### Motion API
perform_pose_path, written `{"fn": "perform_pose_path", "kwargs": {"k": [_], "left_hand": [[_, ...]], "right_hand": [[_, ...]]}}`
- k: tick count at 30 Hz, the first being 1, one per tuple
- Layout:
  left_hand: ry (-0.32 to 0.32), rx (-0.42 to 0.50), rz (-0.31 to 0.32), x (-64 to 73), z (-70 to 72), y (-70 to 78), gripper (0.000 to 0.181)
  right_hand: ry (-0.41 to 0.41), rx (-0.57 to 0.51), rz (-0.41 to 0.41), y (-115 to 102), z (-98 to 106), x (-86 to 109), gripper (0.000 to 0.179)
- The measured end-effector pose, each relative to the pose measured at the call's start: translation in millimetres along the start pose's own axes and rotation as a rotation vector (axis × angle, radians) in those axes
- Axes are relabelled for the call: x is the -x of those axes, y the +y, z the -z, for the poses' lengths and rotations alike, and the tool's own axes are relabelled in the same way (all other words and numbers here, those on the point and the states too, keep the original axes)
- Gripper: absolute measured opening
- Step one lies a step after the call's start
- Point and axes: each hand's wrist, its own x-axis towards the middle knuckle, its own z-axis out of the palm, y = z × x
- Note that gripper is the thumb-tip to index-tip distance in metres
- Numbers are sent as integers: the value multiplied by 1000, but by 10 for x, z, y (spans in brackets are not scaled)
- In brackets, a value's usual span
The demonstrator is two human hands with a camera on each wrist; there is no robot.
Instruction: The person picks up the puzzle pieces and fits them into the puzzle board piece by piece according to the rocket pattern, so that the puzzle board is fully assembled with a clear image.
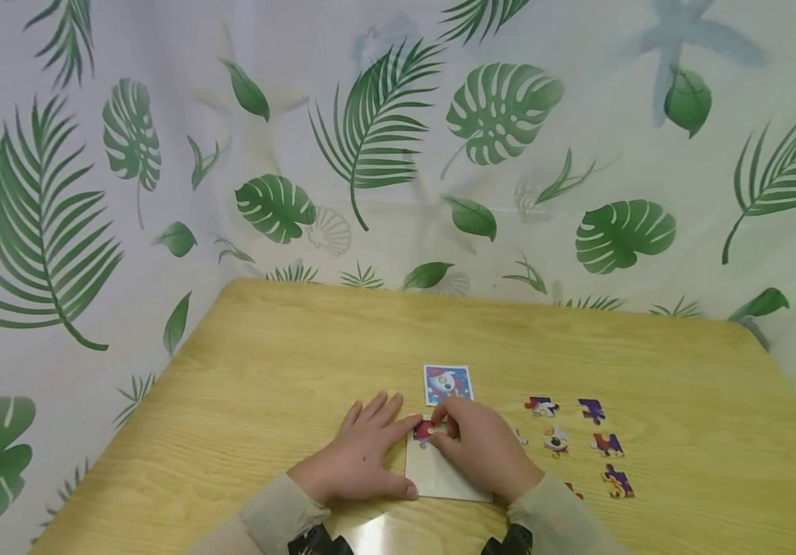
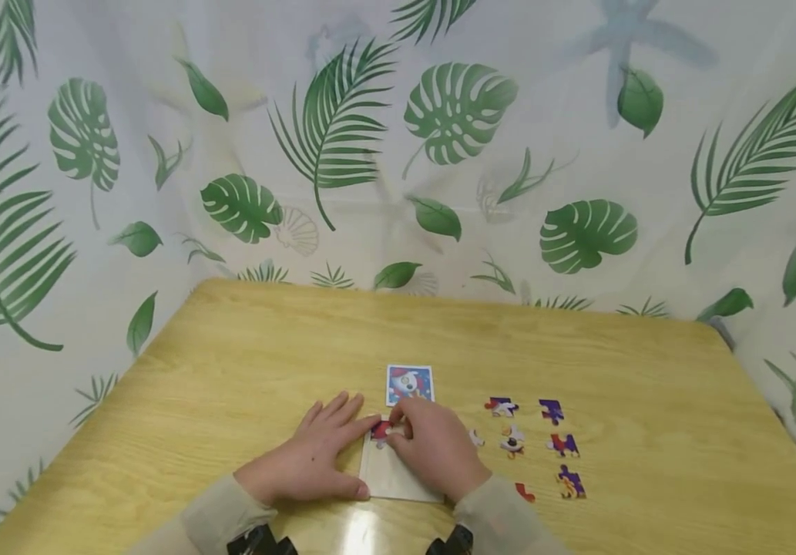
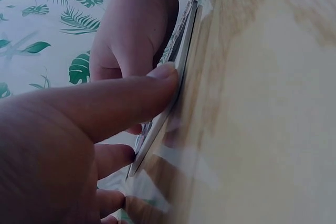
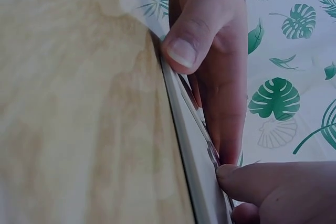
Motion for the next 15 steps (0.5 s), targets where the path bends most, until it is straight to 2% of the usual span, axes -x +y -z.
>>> {"fn": "perform_pose_path", "kwargs": {"k": [4, 11, 15], "left_hand": [[-4, -13, -9, -6, 15, 8, 96], [-5, -12, -2, 2, -34, 3, 98], [-8, -2, 8, -3, -35, -1, 99]], "right_hand": [[8, 8, 2, 1, 17, 0, 13], [-63, -30, -6, 16, 66, 47, 11], [-62, -33, 7, 39, 135, 70, 13]]}}
